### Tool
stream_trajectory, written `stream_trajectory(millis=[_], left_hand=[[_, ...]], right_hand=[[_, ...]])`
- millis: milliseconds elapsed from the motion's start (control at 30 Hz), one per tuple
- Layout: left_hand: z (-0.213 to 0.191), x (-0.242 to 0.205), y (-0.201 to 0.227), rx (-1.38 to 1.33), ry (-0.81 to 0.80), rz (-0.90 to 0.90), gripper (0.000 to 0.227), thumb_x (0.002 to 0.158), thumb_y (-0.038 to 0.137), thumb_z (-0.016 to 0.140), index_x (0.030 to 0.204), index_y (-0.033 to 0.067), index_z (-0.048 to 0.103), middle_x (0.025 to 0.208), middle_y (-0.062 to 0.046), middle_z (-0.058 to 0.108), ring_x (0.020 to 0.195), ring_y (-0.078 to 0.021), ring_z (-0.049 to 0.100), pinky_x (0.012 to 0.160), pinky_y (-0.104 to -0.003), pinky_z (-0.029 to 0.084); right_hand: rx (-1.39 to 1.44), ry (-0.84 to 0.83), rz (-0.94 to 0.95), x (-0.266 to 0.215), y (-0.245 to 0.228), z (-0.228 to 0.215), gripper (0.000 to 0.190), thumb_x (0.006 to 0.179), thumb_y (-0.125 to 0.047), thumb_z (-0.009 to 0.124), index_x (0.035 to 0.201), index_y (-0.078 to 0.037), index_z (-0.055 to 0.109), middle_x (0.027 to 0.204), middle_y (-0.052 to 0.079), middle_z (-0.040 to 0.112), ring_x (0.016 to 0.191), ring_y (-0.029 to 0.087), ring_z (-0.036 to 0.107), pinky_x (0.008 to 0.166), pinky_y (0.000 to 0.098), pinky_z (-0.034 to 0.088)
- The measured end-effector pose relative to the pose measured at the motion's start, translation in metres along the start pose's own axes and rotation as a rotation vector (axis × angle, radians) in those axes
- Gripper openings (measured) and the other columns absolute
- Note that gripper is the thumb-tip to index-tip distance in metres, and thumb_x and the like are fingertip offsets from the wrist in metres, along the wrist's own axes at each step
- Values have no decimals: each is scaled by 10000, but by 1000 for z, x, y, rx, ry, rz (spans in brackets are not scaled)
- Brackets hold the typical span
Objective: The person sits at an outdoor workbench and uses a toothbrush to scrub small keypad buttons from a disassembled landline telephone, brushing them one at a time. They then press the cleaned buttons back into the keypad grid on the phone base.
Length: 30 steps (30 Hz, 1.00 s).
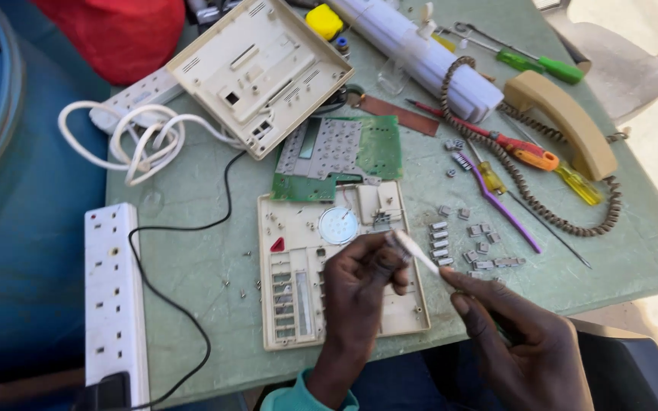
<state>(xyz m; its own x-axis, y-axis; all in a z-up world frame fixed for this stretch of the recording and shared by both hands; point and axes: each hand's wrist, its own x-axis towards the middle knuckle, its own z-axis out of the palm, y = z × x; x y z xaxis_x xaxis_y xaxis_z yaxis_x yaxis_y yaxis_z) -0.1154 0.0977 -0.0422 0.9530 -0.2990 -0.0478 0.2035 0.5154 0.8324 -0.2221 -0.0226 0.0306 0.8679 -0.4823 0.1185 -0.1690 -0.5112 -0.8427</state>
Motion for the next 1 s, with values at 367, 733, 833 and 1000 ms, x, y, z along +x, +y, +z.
stream_trajectory(millis=[367, 733, 833, 1000], left_hand=[[1, -7, -2, -58, 9, -58, 273, 961, 193, 717, 1083, -51, 713, 735, -105, 678, 618, -132, 616, 562, -264, 518], [-1, -9, 6, -17, -50, 9, 340, 931, 251, 749, 1107, -39, 726, 829, -139, 726, 647, -146, 643, 560, -271, 522], [1, -10, -1, 54, -125, -22, 348, 964, 284, 709, 1105, -34, 712, 883, -109, 746, 705, -136, 676, 614, -259, 558], [-5, -7, 15, -48, -142, -10, 358, 999, 148, 681, 1334, 25, 694, 1216, -115, 729, 924, -141, 673, 828, -279, 604]], right_hand=[[-99, 1, 92, -5, -13, 3, 305, 930, -124, 692, 1209, -111, 815, 893, 35, 769, 772, 91, 557, 744, 236, 473], [-115, -37, -6, -12, -30, 0, 278, 963, -50, 655, 1219, 15, 741, 1167, 113, 768, 1013, 107, 632, 884, 240, 492], [-108, 31, 27, -10, -24, 4, 277, 1031, -65, 645, 1285, -17, 743, 982, 64, 728, 718, 114, 549, 683, 238, 465], [-121, -16, -19, -11, -19, 5, 291, 969, -50, 676, 1246, 0, 745, 1083, 119, 765, 868, 102, 573, 777, 239, 458]])
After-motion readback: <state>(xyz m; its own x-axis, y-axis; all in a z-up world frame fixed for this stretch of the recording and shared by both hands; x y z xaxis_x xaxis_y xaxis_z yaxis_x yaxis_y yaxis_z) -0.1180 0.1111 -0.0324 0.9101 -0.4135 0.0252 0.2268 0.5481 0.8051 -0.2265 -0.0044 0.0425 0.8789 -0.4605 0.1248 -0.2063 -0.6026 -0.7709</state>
